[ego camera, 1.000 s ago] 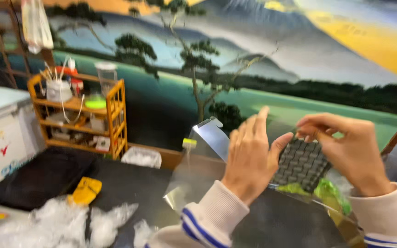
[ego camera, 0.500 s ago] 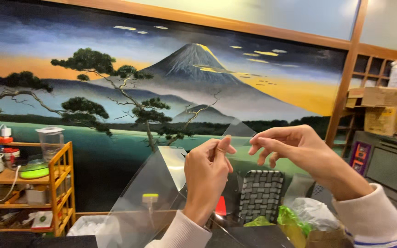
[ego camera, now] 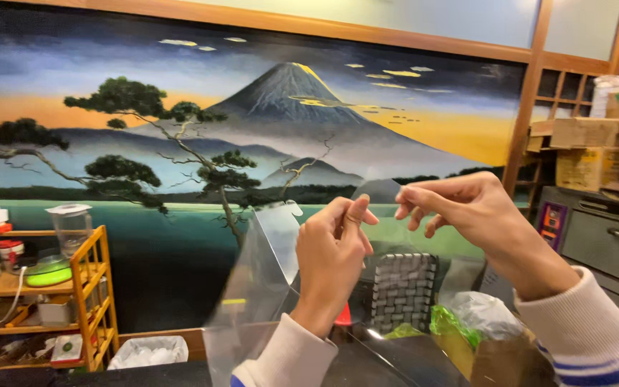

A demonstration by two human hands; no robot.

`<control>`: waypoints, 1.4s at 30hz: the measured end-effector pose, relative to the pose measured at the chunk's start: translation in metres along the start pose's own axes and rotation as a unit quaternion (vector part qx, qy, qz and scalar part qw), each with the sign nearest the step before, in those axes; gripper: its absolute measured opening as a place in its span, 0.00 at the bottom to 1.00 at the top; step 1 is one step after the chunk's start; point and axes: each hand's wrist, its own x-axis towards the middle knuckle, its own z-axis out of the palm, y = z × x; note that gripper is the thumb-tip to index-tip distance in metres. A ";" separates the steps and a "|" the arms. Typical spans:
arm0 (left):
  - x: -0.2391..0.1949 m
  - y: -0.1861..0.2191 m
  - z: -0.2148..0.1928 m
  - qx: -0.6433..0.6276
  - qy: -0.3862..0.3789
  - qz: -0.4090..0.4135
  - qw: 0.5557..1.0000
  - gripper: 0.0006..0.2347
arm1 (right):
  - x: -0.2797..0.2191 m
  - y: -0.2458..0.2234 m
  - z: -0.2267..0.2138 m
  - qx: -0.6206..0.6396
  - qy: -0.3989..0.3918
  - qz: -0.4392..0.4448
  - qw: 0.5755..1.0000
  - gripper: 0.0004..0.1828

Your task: The person folds a large plastic sheet by hand on a counter, then peels a protective film from the plastic pieces.

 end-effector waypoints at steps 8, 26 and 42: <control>0.001 -0.003 0.027 0.038 0.002 0.061 0.997 0.20 | 0.000 -0.002 -0.013 -0.015 0.022 0.014 1.000 0.17; 0.006 -0.035 0.073 0.133 0.064 0.208 0.967 0.15 | 0.002 0.032 -0.021 0.044 -0.037 0.016 0.998 0.40; 0.026 -0.055 0.060 0.246 0.233 0.459 0.821 0.07 | -0.010 0.039 -0.022 -0.016 0.149 -0.039 0.988 0.06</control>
